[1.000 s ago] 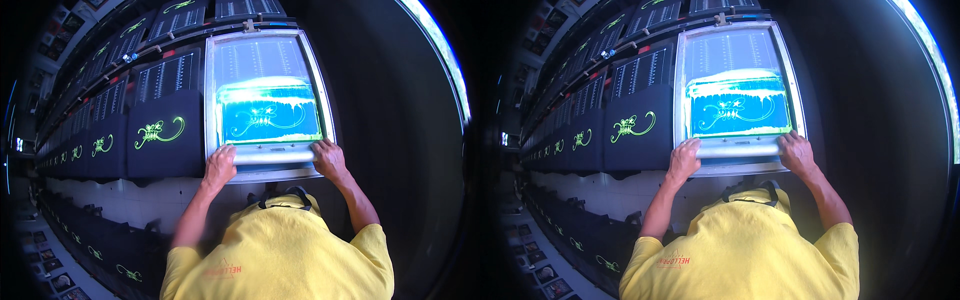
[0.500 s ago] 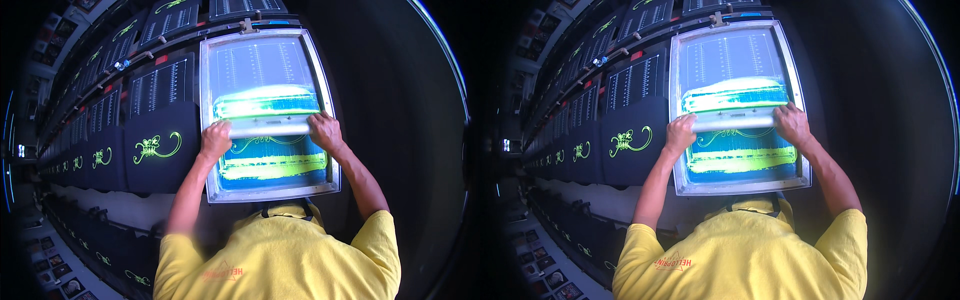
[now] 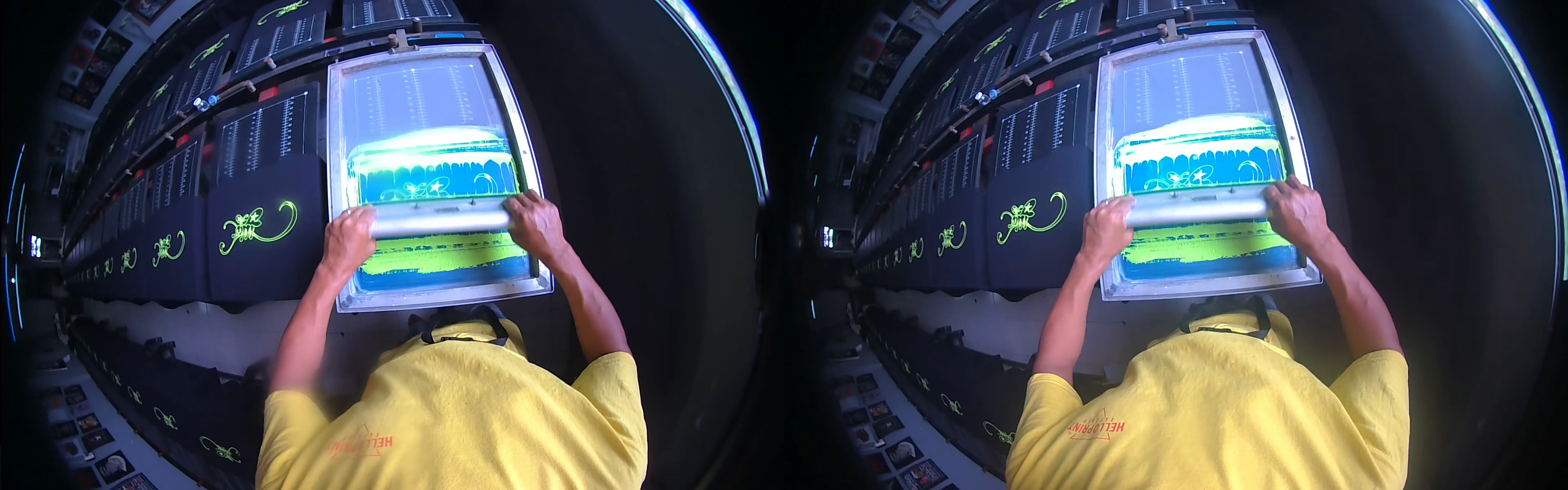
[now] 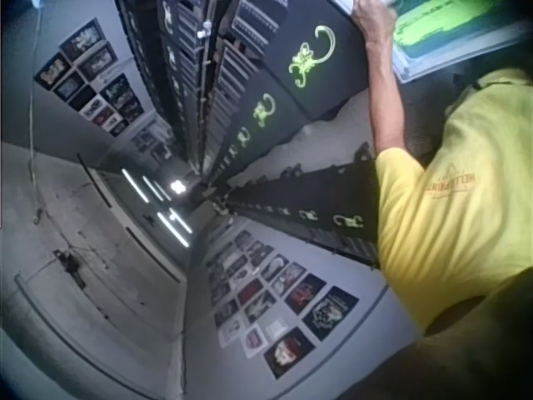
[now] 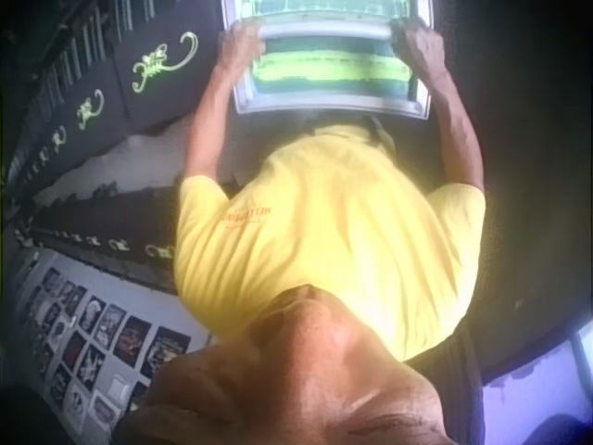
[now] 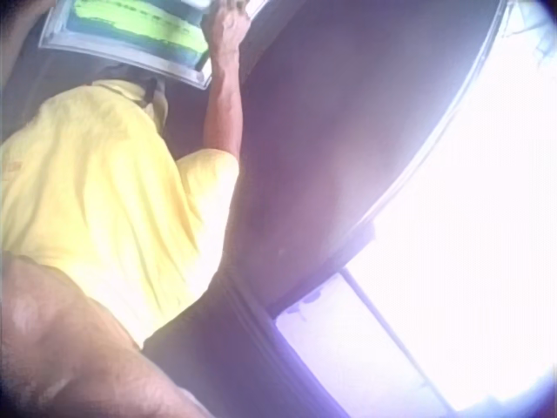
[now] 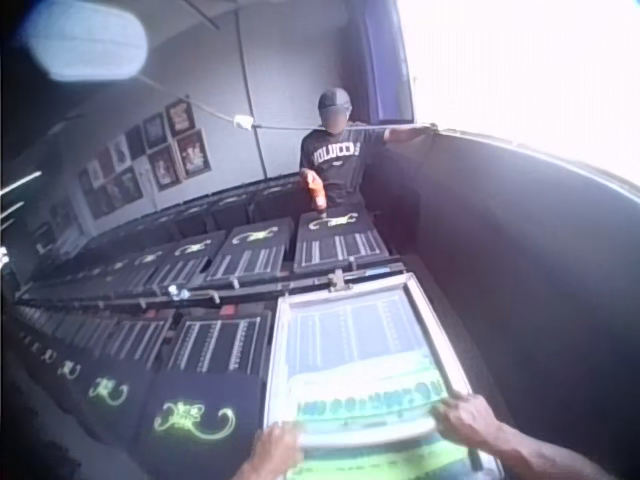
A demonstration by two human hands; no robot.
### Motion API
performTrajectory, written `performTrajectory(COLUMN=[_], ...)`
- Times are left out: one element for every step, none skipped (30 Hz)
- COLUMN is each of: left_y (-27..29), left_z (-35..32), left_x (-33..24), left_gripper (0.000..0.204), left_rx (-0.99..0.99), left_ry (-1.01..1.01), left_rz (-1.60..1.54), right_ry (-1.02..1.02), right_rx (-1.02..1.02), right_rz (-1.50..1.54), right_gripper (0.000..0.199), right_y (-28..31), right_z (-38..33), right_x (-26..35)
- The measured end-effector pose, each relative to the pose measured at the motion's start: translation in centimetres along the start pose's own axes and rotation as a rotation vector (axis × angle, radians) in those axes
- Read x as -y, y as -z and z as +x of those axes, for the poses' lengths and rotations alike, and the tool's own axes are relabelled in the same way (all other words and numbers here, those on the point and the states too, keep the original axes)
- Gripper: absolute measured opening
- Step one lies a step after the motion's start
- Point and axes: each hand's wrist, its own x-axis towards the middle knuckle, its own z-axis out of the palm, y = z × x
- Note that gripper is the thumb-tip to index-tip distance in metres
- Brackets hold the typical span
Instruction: The person pulls green ink across a mesh screen using a squeegee to print a lizard design onto several black t-shirts mounted on printing boards.
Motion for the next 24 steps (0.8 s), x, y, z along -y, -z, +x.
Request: performTrajectory(left_y=[0.1, 0.1, 0.0, -0.2, -0.5, -0.8, -1.2, -1.6, -1.9, -2.1, -2.2, -2.3, -2.4, -2.6, -2.6, -2.7, -2.8, -3.0, -3.3, -3.5, -3.7, -3.7, -3.6, -3.4], left_z=[-1.9, -3.6, -5.2, -6.4, -7.4, -8.3, -8.8, -9.0, -9.1, -8.9, -8.6, -8.0, -7.2, -6.3, -4.9, -3.7, -2.5, -1.3, -0.2, 1.1, 2.2, 3.3, 4.4, 5.3], left_x=[-0.9, -1.8, -2.4, -2.8, -3.2, -3.5, -3.6, -3.4, -3.2, -3.0, -2.7, -2.3, -1.6, -1.1, -0.4, 0.4, 1.3, 2.0, 2.6, 3.3, 3.9, 4.4, 4.8, 5.2], left_gripper=[0.031, 0.032, 0.033, 0.035, 0.036, 0.037, 0.038, 0.038, 0.038, 0.038, 0.039, 0.037, 0.034, 0.032, 0.031, 0.031, 0.032, 0.032, 0.032, 0.03, 0.029, 0.027, 0.028, 0.03], left_rx=[-0.005, -0.009, 0.002, 0.014, 0.013, 0.012, 0.012, -0.001, -0.012, -0.023, -0.026, -0.028, -0.029, -0.029, -0.045, -0.037, -0.029, -0.021, -0.043, -0.06, -0.073, -0.088, -0.039, 0.004], left_ry=[0.012, 0.019, 0.008, 0.0, 0.009, 0.024, 0.04, 0.033, 0.024, 0.016, 0.003, -0.014, -0.031, -0.049, -0.052, -0.061, -0.069, -0.08, -0.084, -0.083, -0.078, -0.078, -0.051, -0.017], left_rz=[-0.016, -0.035, -0.034, -0.028, -0.014, 0.002, 0.017, 0.023, 0.028, 0.033, 0.039, 0.047, 0.054, 0.061, 0.038, 0.027, 0.014, 0.003, 0.028, 0.022, 0.014, 0.006, 0.019, 0.037], right_ry=[-0.051, -0.044, 0.016, -0.001, -0.003, -0.001, -0.001, -0.002, -0.005, -0.012, -0.018, -0.022, -0.033, -0.031, -0.033, -0.036, -0.021, -0.013, -0.002, 0.009, 0.011, 0.01, 0.006, 0.002], right_rx=[0.087, 0.093, 0.01, 0.046, 0.054, 0.064, 0.056, 0.049, 0.042, 0.047, 0.053, 0.054, 0.084, 0.101, 0.112, 0.122, 0.075, 0.065, 0.05, 0.037, 0.046, 0.052, 0.067, 0.097], right_rz=[-0.018, 0.001, 0.03, 0.04, 0.035, 0.034, 0.03, 0.027, 0.024, 0.018, 0.012, 0.003, -0.003, -0.008, -0.013, -0.022, -0.026, -0.026, -0.026, -0.026, -0.035, -0.046, -0.055, -0.055], right_gripper=[0.025, 0.027, 0.019, 0.022, 0.023, 0.023, 0.023, 0.023, 0.023, 0.023, 0.023, 0.023, 0.024, 0.025, 0.026, 0.027, 0.026, 0.023, 0.021, 0.019, 0.016, 0.014, 0.013, 0.013], right_y=[0.4, 0.7, 0.9, 1.5, 1.5, 1.3, 1.1, 0.9, 0.7, 0.4, 0.2, 0.0, -0.3, -0.4, -0.4, -0.5, -1.0, -1.4, -1.9, -2.2, -2.3, -2.2, -2.0, -2.1], right_z=[-1.7, -3.2, -4.5, -5.5, -6.2, -6.8, -7.2, -7.4, -7.4, -7.2, -6.9, -6.5, -5.8, -4.9, -3.6, -2.6, -1.5, -0.4, 0.7, 2.0, 3.2, 4.4, 5.6, 6.9], right_x=[1.1, 2.0, 2.8, 3.7, 4.1, 4.4, 4.6, 4.7, 4.7, 4.6, 4.5, 4.2, 3.8, 3.3, 2.9, 2.3, 1.7, 1.0, 0.2, -0.5, -1.0, -1.4, -2.0, -2.6])
